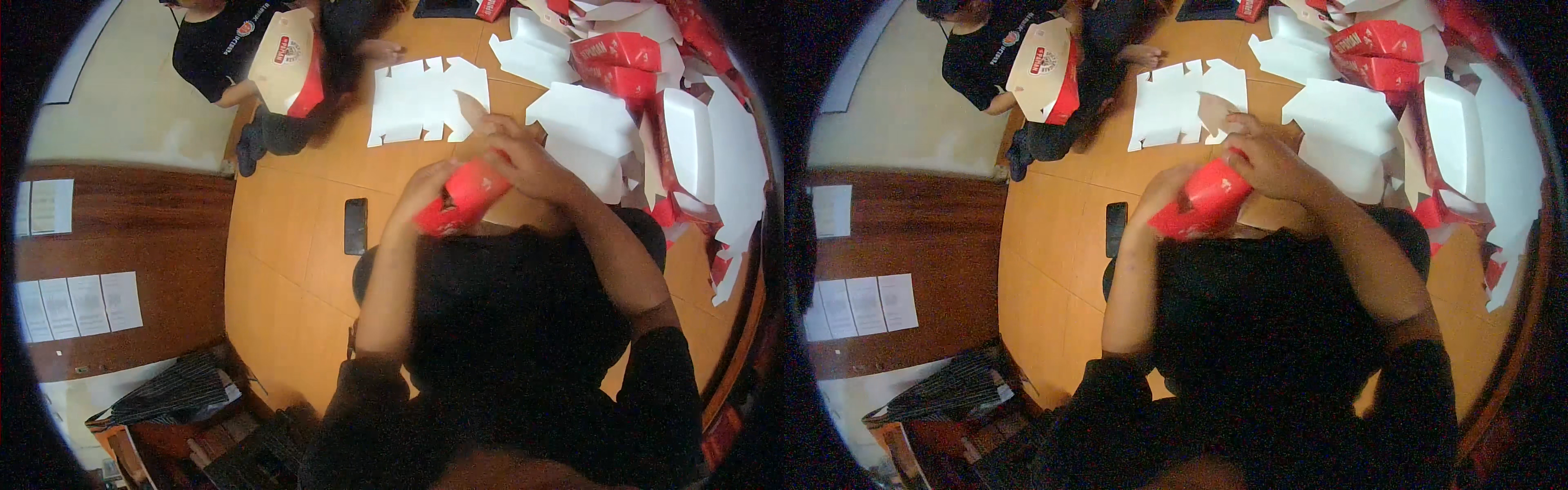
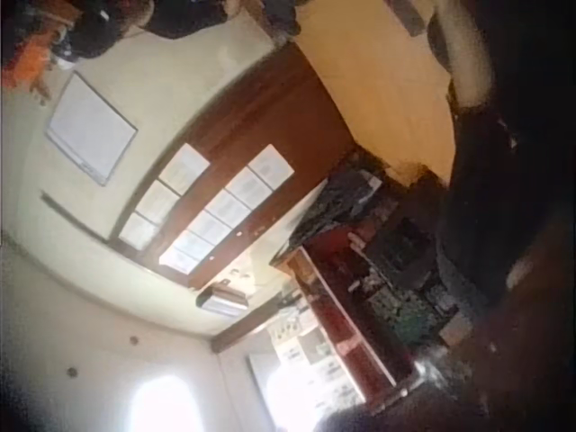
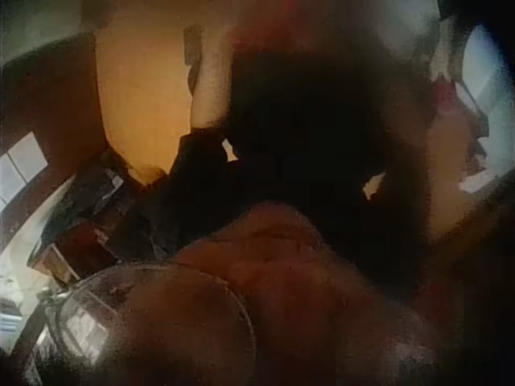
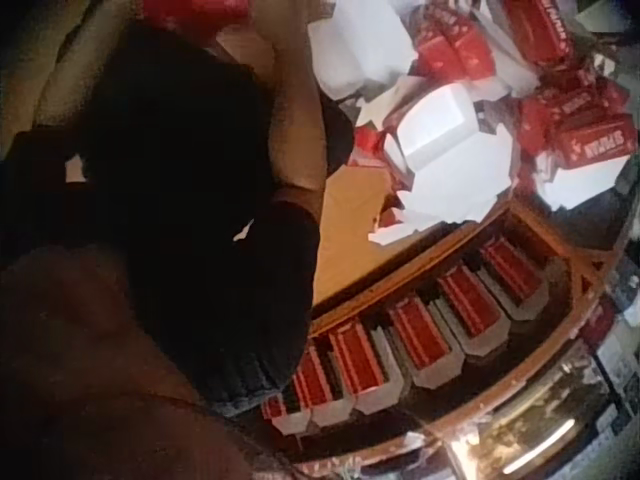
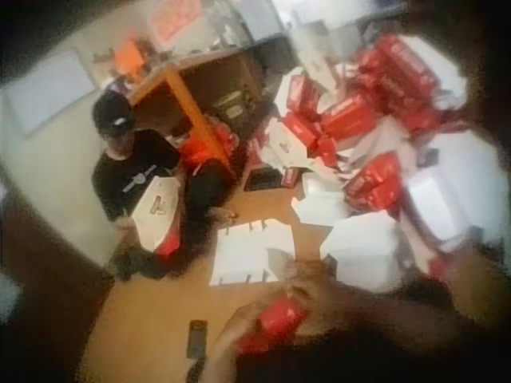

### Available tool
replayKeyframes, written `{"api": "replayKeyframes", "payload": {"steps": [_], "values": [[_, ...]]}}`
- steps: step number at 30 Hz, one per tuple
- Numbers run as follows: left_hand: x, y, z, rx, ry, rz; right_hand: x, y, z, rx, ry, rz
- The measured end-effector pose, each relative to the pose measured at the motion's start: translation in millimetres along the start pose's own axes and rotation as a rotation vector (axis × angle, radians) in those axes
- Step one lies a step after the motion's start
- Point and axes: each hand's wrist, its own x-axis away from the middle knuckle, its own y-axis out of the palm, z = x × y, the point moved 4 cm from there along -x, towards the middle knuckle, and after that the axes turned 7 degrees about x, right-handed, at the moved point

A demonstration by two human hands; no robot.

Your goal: The person sits on the floor and repeatedly folds flat white cardboard pieces into small red-and-white boxes. They fold the sides, tuck flaps, and place the finished boxes into a growing pile on the floor. Another person is visible in the background performing a similar task.

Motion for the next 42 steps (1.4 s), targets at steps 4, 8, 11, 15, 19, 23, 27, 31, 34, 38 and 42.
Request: {"api": "replayKeyframes", "payload": {"steps": [4,8,11,15,19,23,27,31,34,38,42], "values": [[1,-15,11,0.129,0.209,0.086,-2,1,51,-0.099,0.289,0.187],[5,-7,-1,-0.414,0.48,0.206,-3,-2,54,0.092,0.352,0.204],[11,18,12,-0.873,0.917,0.219,2,-1,30,0.108,0.252,0.208],[11,20,6,-0.913,0.873,0.337,9,-9,0,0.061,0.139,0.271],[18,20,11,-0.761,0.916,0.472,8,-16,-16,0.061,0.193,0.238],[19,28,9,-0.694,0.945,0.429,11,-8,-17,0.025,0.124,0.289],[12,29,2,-0.941,1.017,0.262,12,-7,-23,0.053,0.101,0.223],[7,26,6,-0.803,0.995,0.292,7,-8,-11,-0.016,0.075,0.194],[3,23,11,-0.873,0.657,0.189,-5,-20,-6,-0.139,0.071,0.073],[0,29,-9,-1.126,0.636,0.109,-6,-6,-11,-0.068,0.015,-0.015],[0,30,-17,-0.993,0.636,0.144,-7,-7,-24,0.0,-0.044,0.045]]}}
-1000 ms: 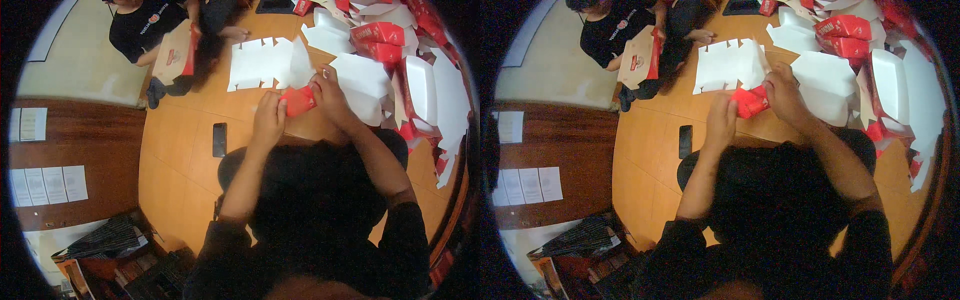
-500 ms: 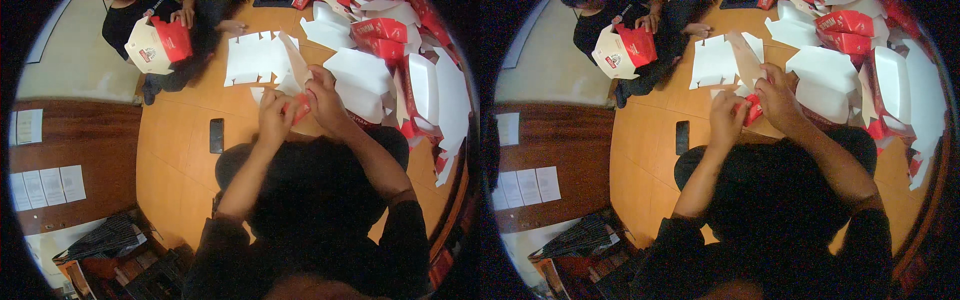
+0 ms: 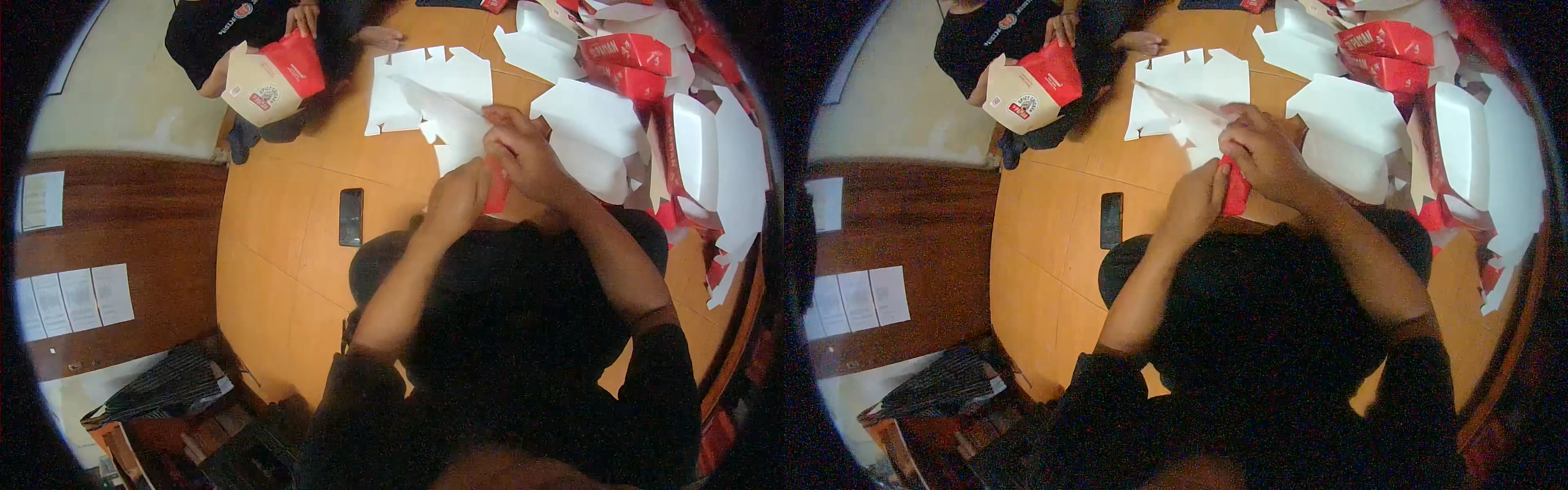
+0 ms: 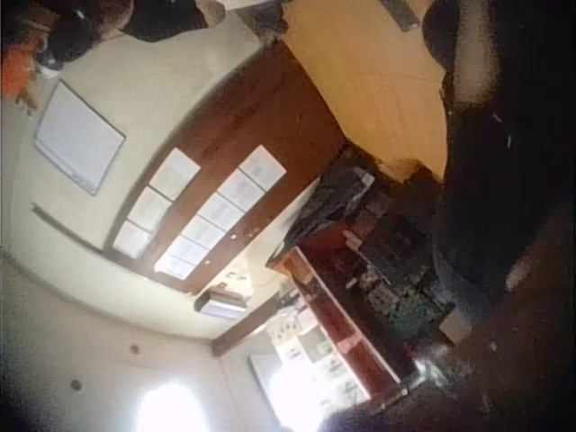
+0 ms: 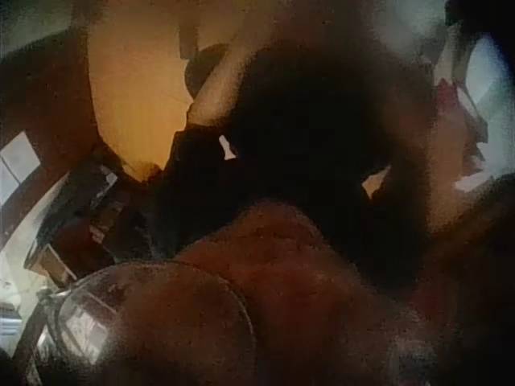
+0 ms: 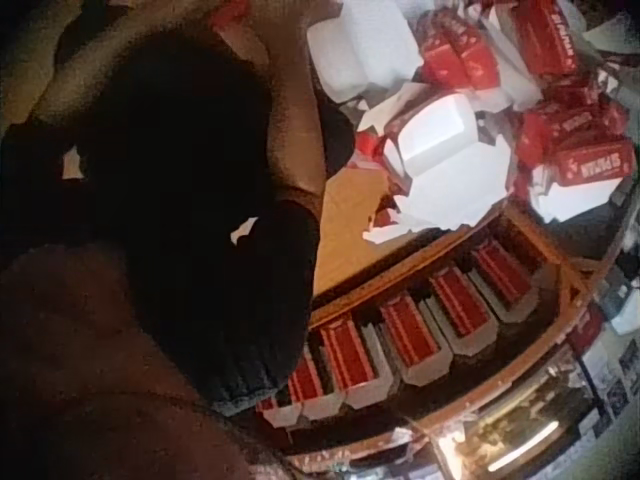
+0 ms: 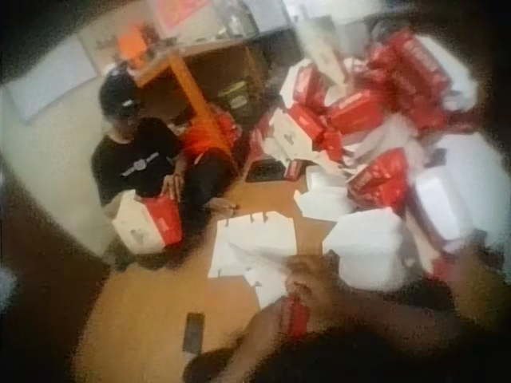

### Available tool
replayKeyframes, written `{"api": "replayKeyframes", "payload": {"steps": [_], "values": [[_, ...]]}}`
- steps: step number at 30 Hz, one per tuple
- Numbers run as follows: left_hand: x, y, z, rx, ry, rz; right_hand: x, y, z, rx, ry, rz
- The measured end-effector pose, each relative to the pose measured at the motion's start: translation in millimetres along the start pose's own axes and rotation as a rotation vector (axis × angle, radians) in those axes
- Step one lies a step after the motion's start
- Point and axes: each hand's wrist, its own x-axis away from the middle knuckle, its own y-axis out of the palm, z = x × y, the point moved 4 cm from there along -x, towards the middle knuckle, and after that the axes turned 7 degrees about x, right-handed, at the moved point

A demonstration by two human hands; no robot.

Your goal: The person sits on the floor and repeatedly folds flat white cardboard pieces into small red-and-white boxes. They fold the sides, tuck flaps, and place the finished boxes into a growing pile on the floor. Another person is visible in the background performing a similar task.

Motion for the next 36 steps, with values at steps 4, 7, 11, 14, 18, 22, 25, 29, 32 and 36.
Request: {"api": "replayKeyframes", "payload": {"steps": [4,7,11,14,18,22,25,29,32,36], "values": [[-14,-10,-4,0.445,-0.242,0.204,9,2,-8,-0.122,0.084,0.187],[-21,-25,-26,1.015,-0.359,0.355,24,13,-42,0.043,-0.045,0.106],[-23,-31,-19,1.613,-0.368,0.171,28,30,-51,-0.041,0.003,0.294],[-20,-33,1,1.455,-0.316,-0.009,19,41,-19,-0.35,0.319,0.17],[24,-39,17,-0.543,0.15,-0.293,21,63,57,-0.442,0.59,-0.276],[53,-26,19,-0.391,0.008,-0.712,50,108,120,-0.642,0.699,-0.787],[56,-23,-27,-0.317,-0.095,-0.8,51,122,85,-1.087,0.941,-0.628],[32,-55,-59,0.044,-0.236,-0.656,33,85,67,-0.463,0.563,-0.388],[26,-69,-74,0.343,-0.346,-0.425,33,59,38,-0.888,0.722,-0.255],[21,-65,-92,0.384,-0.605,-0.383,35,64,46,-0.804,0.64,-0.258]]}}
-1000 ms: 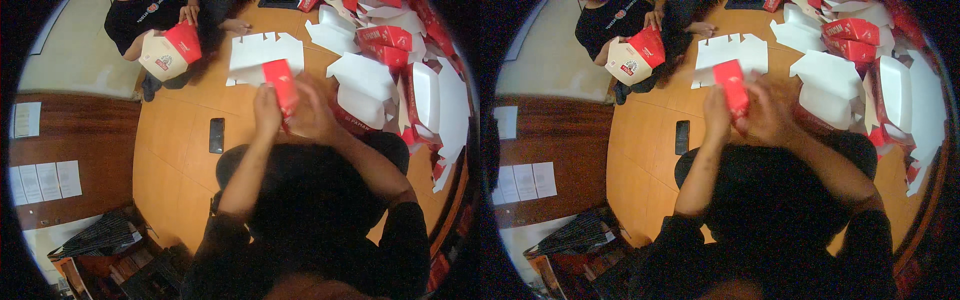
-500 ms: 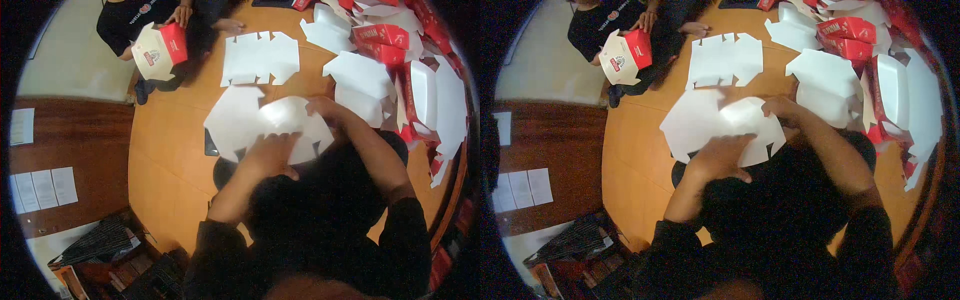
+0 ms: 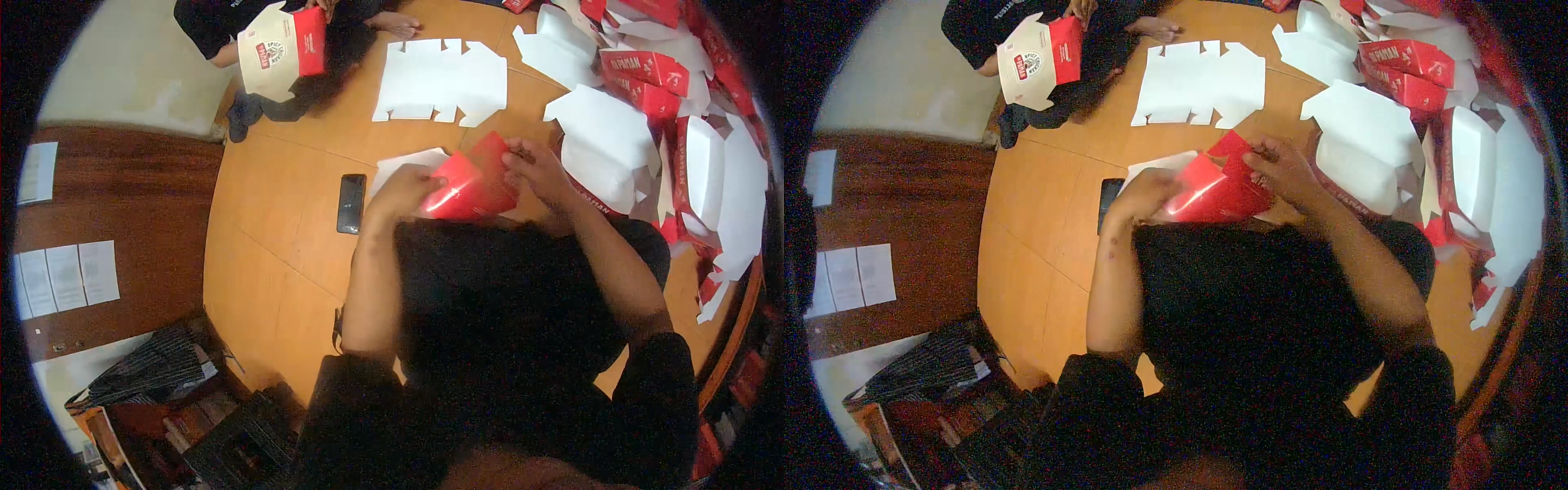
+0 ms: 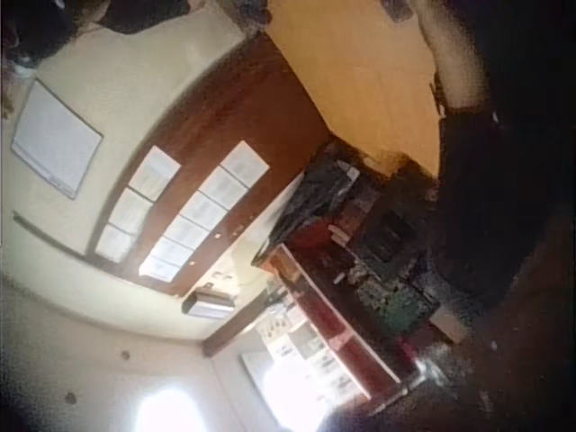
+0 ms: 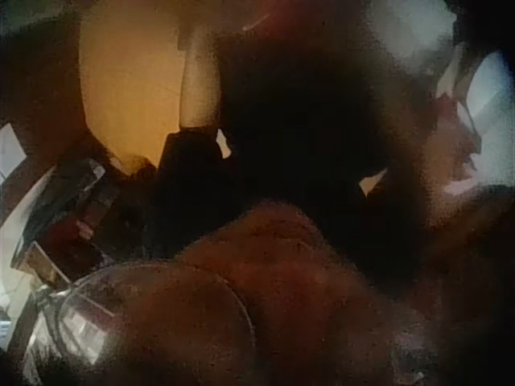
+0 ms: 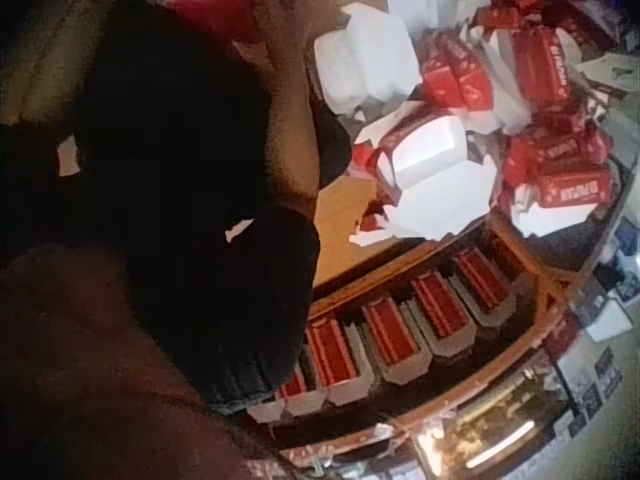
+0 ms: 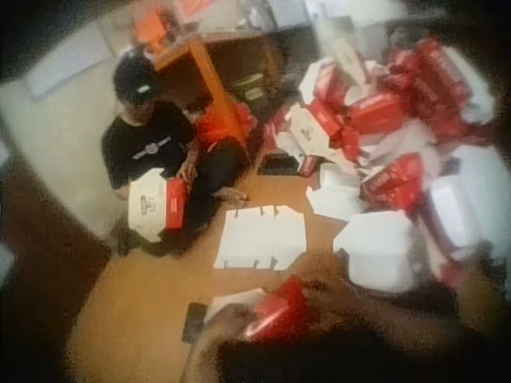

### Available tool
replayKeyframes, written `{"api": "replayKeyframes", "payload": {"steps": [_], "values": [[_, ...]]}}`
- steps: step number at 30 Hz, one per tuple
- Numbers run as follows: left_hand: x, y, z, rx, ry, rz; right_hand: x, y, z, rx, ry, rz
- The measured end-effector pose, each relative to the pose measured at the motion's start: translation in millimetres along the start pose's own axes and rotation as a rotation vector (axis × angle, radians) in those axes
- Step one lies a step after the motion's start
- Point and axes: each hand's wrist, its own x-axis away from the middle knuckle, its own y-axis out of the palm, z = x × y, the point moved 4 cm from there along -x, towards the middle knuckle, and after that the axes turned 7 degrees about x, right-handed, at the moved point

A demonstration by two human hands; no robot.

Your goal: The person sits on the floor and repeatedly folds flat white cardboard pieces into small red-and-white boxes. They fold the sides, tuck flaps, and place the finished boxes into a growing pile on the floor. Another person is visible in the background performing a similar task.

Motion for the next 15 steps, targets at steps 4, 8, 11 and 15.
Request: {"api": "replayKeyframes", "payload": {"steps": [4,8,11,15], "values": [[-19,16,-19,-0.197,0.048,-0.039,-9,6,-8,0.323,-0.243,-0.074],[-21,40,-21,-0.094,0.111,-0.075,6,24,-28,0.88,-0.502,-0.209],[-17,47,-8,0.054,-0.01,-0.075,13,20,-19,0.778,-0.374,0.294],[-16,51,-1,0.016,0.039,-0.023,10,25,-23,0.758,-0.454,0.094]]}}
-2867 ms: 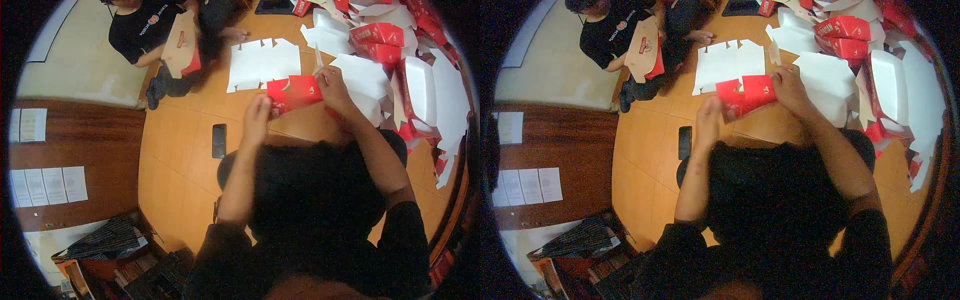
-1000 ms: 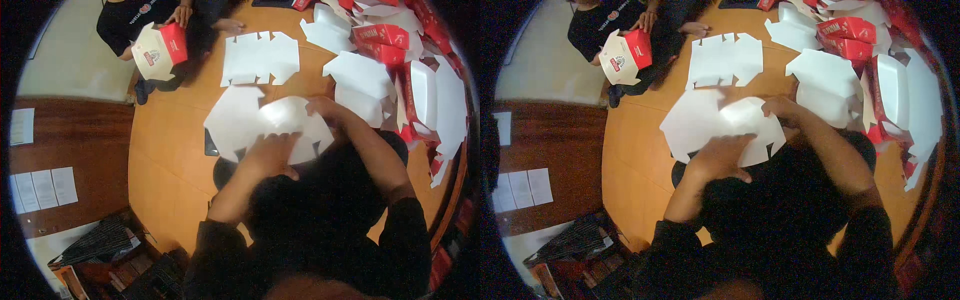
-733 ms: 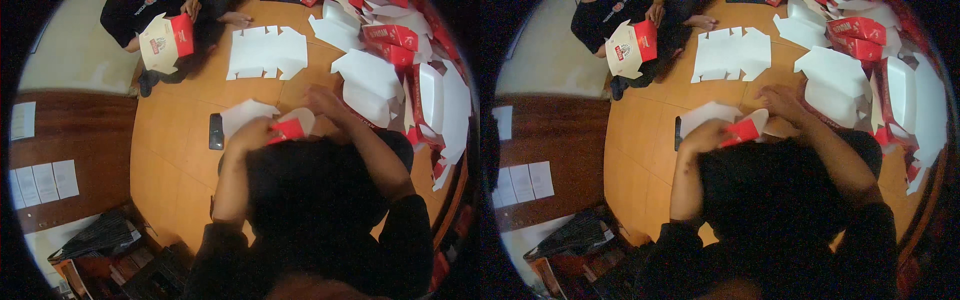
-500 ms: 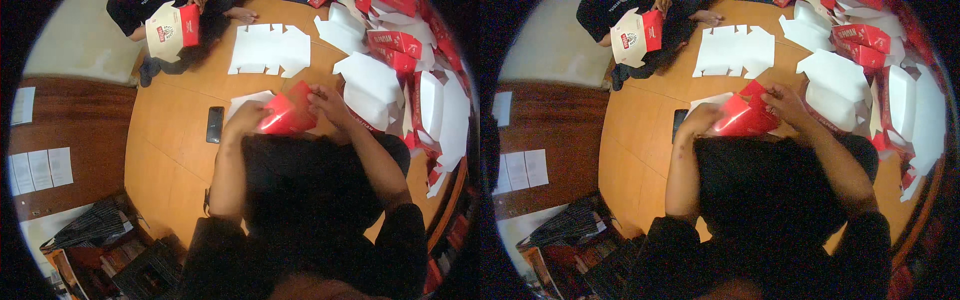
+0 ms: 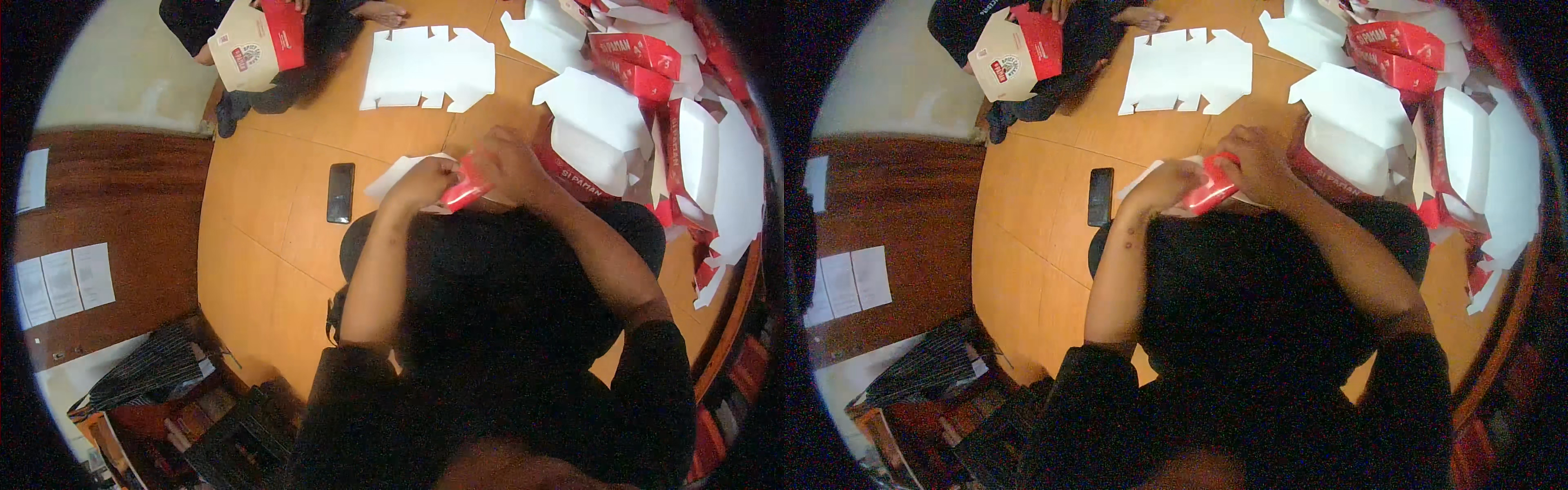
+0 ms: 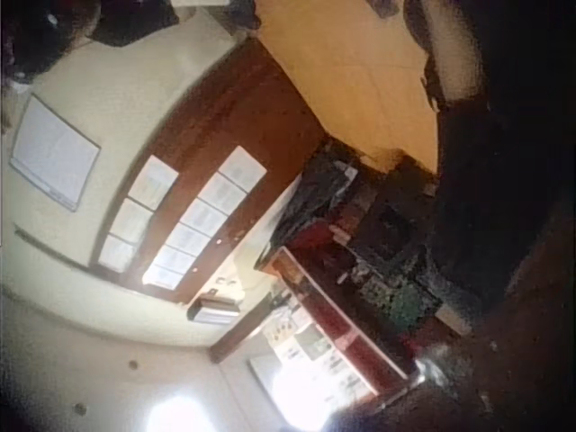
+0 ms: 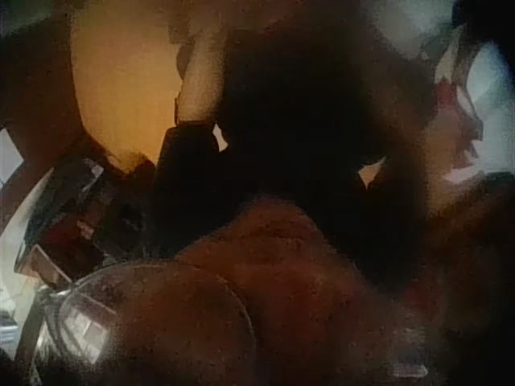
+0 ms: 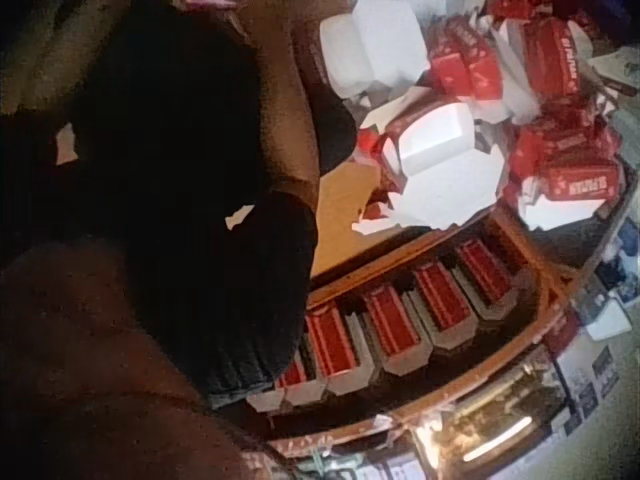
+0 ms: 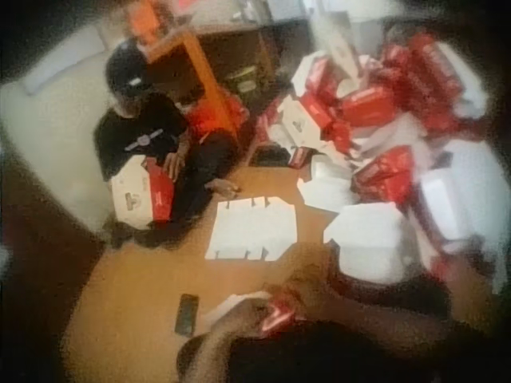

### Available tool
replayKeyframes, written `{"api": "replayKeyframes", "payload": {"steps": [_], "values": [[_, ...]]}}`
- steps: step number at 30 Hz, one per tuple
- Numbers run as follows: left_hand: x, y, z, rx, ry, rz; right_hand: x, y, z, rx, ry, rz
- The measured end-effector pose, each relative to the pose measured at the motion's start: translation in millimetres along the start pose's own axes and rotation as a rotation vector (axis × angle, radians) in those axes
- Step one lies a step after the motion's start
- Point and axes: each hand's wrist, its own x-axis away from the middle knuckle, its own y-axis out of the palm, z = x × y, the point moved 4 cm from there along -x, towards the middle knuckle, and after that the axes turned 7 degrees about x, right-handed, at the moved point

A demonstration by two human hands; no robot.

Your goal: The person sits on the floor and repeatedly folds flat white cardboard pieces into small red-and-white boxes. They fold the sides, tuck flaps, and place the finished boxes into a growing pile on the floor. Another person is visible in the background performing a similar task.

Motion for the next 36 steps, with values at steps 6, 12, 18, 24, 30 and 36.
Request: {"api": "replayKeyframes", "payload": {"steps": [6,12,18,24,30,36], "values": [[-2,-1,-9,-0.051,0.064,-0.05,1,0,-12,0.029,-0.18,-0.135],[10,-29,38,-0.072,0.496,0.631,-4,11,50,0.085,0.018,-0.218],[43,-54,44,0.268,0.571,0.788,-15,-24,49,-0.18,0.385,-0.056],[24,-26,62,0.217,0.389,0.608,-15,-38,36,-0.24,0.269,-0.088],[25,-20,52,0.092,0.349,0.519,-6,-40,26,-0.02,0.157,-0.056],[21,3,57,-0.126,0.392,0.531,-1,-42,9,0.062,-0.019,-0.046]]}}
